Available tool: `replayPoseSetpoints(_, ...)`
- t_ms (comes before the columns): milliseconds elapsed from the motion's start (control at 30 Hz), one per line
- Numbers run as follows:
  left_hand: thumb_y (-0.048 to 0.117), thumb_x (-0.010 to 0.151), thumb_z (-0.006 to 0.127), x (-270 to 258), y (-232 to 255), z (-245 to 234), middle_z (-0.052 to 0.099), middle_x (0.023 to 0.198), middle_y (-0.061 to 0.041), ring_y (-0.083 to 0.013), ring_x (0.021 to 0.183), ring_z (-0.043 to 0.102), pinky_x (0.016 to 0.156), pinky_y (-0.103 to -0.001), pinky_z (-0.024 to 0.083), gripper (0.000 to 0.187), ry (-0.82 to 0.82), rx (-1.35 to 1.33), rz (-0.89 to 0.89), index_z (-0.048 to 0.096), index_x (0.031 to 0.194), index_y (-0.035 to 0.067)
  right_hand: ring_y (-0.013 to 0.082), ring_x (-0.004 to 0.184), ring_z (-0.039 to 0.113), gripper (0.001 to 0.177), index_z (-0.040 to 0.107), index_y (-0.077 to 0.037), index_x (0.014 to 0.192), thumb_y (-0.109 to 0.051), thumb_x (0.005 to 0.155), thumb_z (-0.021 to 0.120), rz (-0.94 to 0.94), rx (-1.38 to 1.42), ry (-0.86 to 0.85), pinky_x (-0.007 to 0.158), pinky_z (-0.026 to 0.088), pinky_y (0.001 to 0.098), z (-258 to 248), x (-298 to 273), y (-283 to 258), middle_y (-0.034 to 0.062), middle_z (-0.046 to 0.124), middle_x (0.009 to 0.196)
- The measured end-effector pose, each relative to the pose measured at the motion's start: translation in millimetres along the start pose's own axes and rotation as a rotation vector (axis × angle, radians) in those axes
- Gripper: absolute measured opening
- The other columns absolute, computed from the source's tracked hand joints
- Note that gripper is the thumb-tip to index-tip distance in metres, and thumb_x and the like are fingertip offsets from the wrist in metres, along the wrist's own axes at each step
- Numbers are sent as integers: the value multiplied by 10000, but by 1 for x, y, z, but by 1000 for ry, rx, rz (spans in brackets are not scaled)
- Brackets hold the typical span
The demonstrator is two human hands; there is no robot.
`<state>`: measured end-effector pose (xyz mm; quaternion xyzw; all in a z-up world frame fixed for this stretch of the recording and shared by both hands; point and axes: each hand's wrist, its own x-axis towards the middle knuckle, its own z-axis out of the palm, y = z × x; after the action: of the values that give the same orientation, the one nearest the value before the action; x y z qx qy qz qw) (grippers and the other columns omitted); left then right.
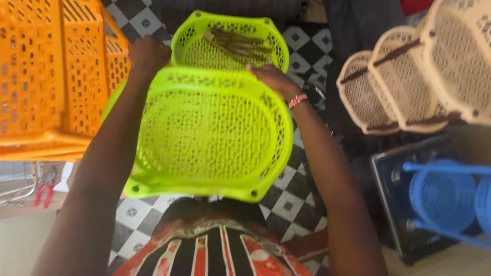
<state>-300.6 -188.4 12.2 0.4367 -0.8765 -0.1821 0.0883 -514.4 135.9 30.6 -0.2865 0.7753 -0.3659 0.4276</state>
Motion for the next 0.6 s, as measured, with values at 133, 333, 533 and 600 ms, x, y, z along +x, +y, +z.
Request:
replayPoseSetpoints(133, 336, 893, 644, 19, 27, 35, 744, 1042, -229, -392, 930, 723, 829, -497, 560, 331, -123, -246, 20, 784, 1059, 86, 129, 943, 703, 601, 742, -99, 1092, -648, 973, 528, -27, 119, -43, 773, 525, 315, -27, 28, 12, 28, 761, 1033)
replayPoseSetpoints(333, 322, 921, 648, 90, 53, 115, 749, 1057, -49, -198, 830, 754, 691, -407, 547, 312, -616, -1187, -303, 714, 1154, 125, 220, 975, 679, 423, 697, -83, 1212, -419, 956, 716, -103, 97, 9, 812, 555, 399, -39, 131, 78, 62, 740, 1133)
replayPoseSetpoints(533, 207, 897, 617, 150, 69, 176, 648, 876, -94, -220, 694, 642, 627, -428, 492, 170, -466, -1318, -705, 646, 1030, 105, 293, 1247, 625, 604, 568, -83, 1378, -367, 899, 800, -246, -271, 22, 1010, 514, 453, -18, 210, 124, 149, 633, 1358)
replayPoseSetpoints(600, 198, 887, 618, 159, 73, 209, 653, 857, -134, -264, 710, 636, 634, -463, 496, 161, -395, -1232, -720, 658, 981, 75, 333, 1304, 581, 652, 552, -85, 1402, -379, 884, 816, -271, -381, 49, 1068, 466, 465, -12, 225, 136, 185, 603, 1394)
